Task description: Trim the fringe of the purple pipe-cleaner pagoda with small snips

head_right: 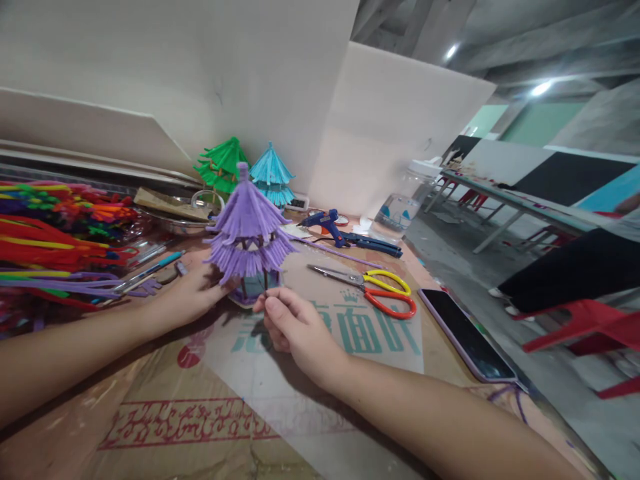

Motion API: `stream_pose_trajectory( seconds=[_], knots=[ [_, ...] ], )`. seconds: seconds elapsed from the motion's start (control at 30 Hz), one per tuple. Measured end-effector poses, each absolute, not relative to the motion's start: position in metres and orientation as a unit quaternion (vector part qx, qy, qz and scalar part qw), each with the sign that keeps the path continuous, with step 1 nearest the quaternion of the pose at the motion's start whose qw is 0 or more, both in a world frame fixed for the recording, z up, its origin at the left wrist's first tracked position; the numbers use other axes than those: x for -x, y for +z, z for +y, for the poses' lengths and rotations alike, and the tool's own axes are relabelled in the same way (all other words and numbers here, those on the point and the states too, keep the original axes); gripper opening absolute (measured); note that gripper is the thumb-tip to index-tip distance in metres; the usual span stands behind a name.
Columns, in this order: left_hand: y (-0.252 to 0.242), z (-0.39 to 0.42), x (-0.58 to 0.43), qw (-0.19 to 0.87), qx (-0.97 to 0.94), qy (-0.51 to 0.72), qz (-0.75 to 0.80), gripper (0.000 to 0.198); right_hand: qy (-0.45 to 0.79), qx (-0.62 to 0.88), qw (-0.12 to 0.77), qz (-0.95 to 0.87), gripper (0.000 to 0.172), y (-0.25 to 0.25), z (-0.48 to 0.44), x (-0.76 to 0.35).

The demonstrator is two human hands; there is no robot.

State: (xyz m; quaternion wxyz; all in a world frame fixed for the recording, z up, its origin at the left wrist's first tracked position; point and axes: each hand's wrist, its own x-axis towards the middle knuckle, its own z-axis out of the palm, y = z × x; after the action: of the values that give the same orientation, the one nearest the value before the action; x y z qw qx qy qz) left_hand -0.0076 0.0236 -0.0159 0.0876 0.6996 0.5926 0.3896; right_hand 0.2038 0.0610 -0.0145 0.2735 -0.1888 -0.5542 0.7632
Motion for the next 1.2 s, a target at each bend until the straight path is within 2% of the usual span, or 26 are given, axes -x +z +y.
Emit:
stream_pose_trajectory(
  seconds=[0.2,0.5,0.63,0.77,0.93,1.2],
  knots=[
    [-0.012,0.026,0.006,0.117,-0.719,0.387,0.566,0.030,0.776,0.195,0.264,-0.539,0.047,-0.017,0.063,-0.203],
    [-0.019,0.026,0.010,0.170,-0.701,0.423,0.549,0.050,0.768,0.180,0.264,-0.555,0.045,-0.017,0.062,-0.205],
    [-0.014,0.025,0.007,0.208,-0.719,0.381,0.543,0.047,0.773,0.165,0.261,-0.554,0.045,-0.016,0.061,-0.206],
    [-0.015,0.025,0.010,0.166,-0.708,0.415,0.546,0.047,0.777,0.162,0.263,-0.549,0.045,-0.016,0.061,-0.207],
    [-0.022,0.028,0.015,0.210,-0.705,0.409,0.540,0.041,0.781,0.169,0.267,-0.538,0.048,-0.016,0.063,-0.207],
    [-0.016,0.026,0.011,0.168,-0.695,0.421,0.558,0.037,0.772,0.174,0.270,-0.548,0.046,-0.014,0.062,-0.204]
  ],
)
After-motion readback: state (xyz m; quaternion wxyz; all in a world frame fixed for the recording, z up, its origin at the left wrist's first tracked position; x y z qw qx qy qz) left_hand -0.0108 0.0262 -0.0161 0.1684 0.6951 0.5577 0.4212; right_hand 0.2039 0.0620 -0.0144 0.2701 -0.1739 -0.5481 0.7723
